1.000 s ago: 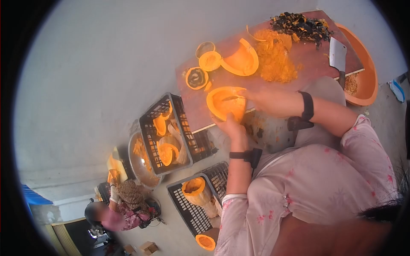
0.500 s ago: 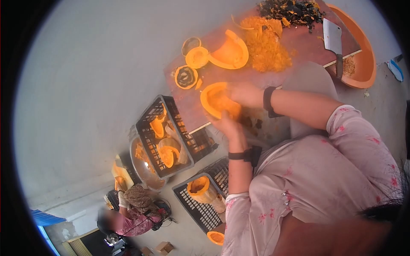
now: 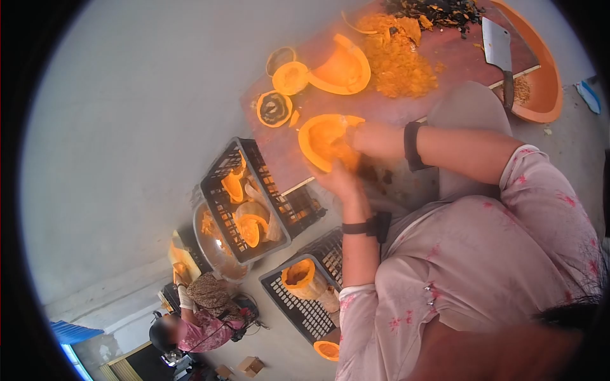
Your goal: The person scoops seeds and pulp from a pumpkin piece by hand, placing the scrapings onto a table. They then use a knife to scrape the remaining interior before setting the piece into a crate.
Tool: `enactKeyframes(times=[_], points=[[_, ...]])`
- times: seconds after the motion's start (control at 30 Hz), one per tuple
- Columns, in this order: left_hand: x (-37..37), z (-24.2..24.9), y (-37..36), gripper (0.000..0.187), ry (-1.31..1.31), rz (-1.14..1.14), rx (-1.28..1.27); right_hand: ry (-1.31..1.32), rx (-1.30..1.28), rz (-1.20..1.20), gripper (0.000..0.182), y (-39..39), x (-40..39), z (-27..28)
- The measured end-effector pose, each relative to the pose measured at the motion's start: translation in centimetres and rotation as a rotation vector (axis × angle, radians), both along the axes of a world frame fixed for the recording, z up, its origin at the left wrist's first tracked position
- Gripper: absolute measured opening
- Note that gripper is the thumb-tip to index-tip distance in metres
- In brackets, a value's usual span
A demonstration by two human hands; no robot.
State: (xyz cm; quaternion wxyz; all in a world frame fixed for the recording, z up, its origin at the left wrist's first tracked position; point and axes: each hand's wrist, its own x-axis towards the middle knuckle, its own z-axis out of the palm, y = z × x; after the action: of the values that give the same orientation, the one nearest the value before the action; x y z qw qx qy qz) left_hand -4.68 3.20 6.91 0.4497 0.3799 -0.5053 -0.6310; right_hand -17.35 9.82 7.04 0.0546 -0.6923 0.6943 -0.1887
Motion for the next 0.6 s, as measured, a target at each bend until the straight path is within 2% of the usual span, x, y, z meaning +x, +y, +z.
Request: enactKeyframes(times=[0.13,0.2,0.27,0.33,0.43,0.53,0.6], points=[[-0.1,0.0,0.1,0.07,0.012,-0.001,-0.009,0.047,-0.01,-0.133,0.017,-0.4,-0.6,1.3],[-0.2,-0.1,0.0,0.07,0.006,0.006,-0.021,-0.201,-0.076,-0.158,0.018,-1.0,0.7,-1.8],[-0.2,-0.2,0.0,0.07,0.0,0.01,-0.024,-0.258,-0.074,-0.125,0.018,-0.9,1.3,-2.4],[-0.3,-0.1,0.2,0.07,-0.004,0.008,-0.019,-0.122,-0.006,-0.036,0.018,0.5,1.2,-0.1],[-0.2,-0.6,0.1,0.07,-0.05,0.045,-0.021,-0.296,0.141,-0.027,0.018,1.5,1.6,1.7],[-0.1,-0.8,0.1,0.07,-0.078,0.046,-0.056,-0.504,0.048,-0.141,0.018,1.1,1.4,0.5],[-0.1,-0.7,0.2,0.071,-0.033,0.036,-0.027,-0.475,0.022,-0.154,0.018,0.2,0.2,0.2]])
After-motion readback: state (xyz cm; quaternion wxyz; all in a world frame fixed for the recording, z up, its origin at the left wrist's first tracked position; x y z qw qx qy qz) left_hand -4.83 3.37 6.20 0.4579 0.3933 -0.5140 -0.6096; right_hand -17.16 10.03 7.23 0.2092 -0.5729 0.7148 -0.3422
